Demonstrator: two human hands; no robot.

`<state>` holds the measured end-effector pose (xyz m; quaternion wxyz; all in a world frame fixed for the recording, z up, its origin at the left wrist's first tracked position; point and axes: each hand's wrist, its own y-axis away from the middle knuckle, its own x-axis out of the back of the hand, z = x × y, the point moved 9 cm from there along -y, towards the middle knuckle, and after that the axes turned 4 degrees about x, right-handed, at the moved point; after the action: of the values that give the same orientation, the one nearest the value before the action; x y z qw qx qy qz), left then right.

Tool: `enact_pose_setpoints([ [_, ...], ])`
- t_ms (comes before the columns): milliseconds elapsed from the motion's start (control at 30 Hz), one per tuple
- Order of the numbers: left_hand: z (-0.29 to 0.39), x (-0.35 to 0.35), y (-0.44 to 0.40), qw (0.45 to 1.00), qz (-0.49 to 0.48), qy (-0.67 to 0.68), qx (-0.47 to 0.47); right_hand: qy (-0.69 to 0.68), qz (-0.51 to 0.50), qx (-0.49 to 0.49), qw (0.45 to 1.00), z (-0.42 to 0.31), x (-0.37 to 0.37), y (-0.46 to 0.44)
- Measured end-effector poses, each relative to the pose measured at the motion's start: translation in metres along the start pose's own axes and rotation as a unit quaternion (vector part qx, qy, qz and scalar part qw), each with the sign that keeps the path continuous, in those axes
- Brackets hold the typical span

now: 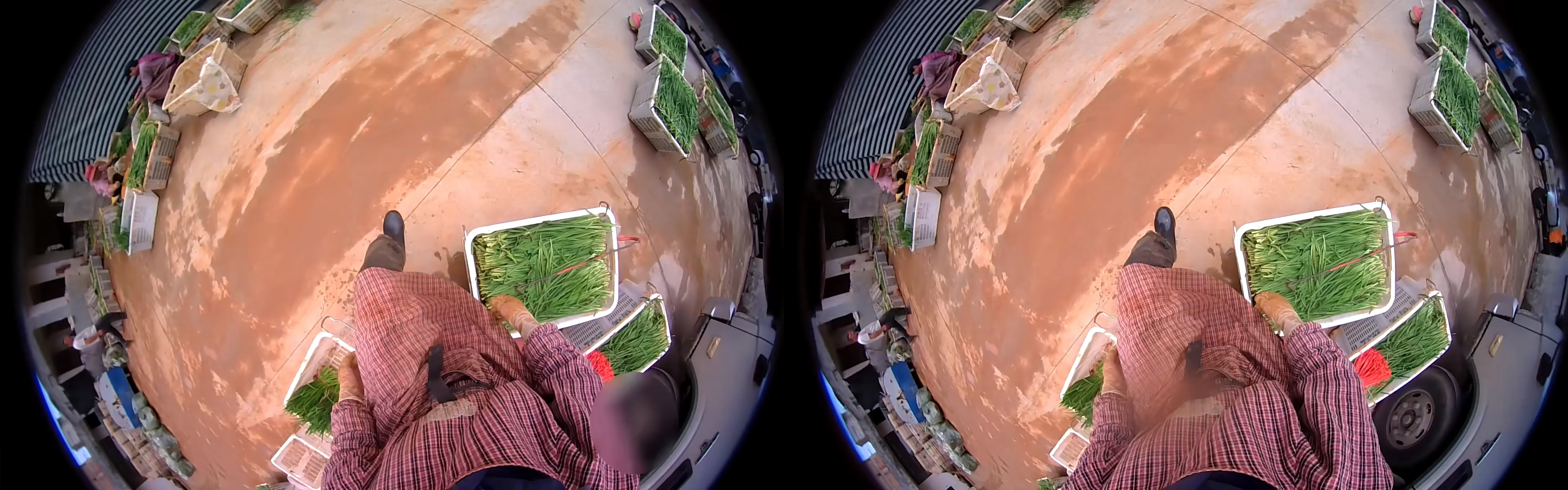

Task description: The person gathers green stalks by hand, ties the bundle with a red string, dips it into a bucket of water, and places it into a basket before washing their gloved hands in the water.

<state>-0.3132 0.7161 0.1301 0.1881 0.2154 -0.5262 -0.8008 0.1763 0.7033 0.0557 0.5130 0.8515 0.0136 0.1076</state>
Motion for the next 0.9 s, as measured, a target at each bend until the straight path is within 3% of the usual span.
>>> enact_pose_setpoints([
  [33, 0.009, -0.003, -0.015, 1.0, -0.006, -0.009, 0.003, -0.036, 0.031, 0.022, 0.999, -0.007, 0.004, -0.003],
  [100, 0.025, 0.022, -0.051, 0.985, 0.074, -0.158, 0.006, -0.123, 0.025, -0.014, 0.992, 0.009, 0.0, -0.009],
  [167, 0.051, -0.007, -0.073, 0.982, 0.045, -0.186, 0.012, -0.211, 0.026, -0.04, 0.976, 0.001, 0.005, -0.012],
  [233, 0.072, -0.03, -0.092, 0.97, 0.039, -0.233, 0.048, -0.253, 0.1, -0.09, 0.958, 0.01, 0.013, 0.01],
  [400, 0.169, -0.115, -0.159, 0.959, -0.001, -0.279, 0.039, -0.254, 0.154, -0.165, 0.94, 0.061, -0.003, 0.015],
  [467, 0.214, -0.163, -0.171, 0.955, -0.036, -0.293, 0.013, -0.324, 0.172, -0.102, 0.925, 0.061, -0.011, 0.0],
  [567, 0.263, -0.209, -0.175, 0.942, -0.075, -0.326, -0.022, -0.321, 0.192, -0.13, 0.918, -0.028, -0.007, 0.028],
  [633, 0.278, -0.239, -0.186, 0.932, -0.097, -0.349, -0.029, -0.31, 0.192, -0.11, 0.925, -0.041, -0.014, 0.014],
  [700, 0.283, -0.239, -0.199, 0.926, -0.082, -0.369, -0.019, -0.216, 0.209, -0.092, 0.949, -0.07, -0.013, 0.006],
  [767, 0.278, -0.239, -0.208, 0.923, -0.078, -0.376, 0.003, -0.27, 0.218, -0.069, 0.935, -0.104, -0.009, 0.012],
  [833, 0.268, -0.234, -0.209, 0.919, -0.063, -0.388, 0.038, -0.182, 0.202, -0.059, 0.961, -0.133, 0.003, 0.018],
  [900, 0.258, -0.235, -0.205, 0.907, -0.063, -0.411, 0.061, -0.215, 0.217, -0.061, 0.95, -0.137, 0.006, 0.024],
])
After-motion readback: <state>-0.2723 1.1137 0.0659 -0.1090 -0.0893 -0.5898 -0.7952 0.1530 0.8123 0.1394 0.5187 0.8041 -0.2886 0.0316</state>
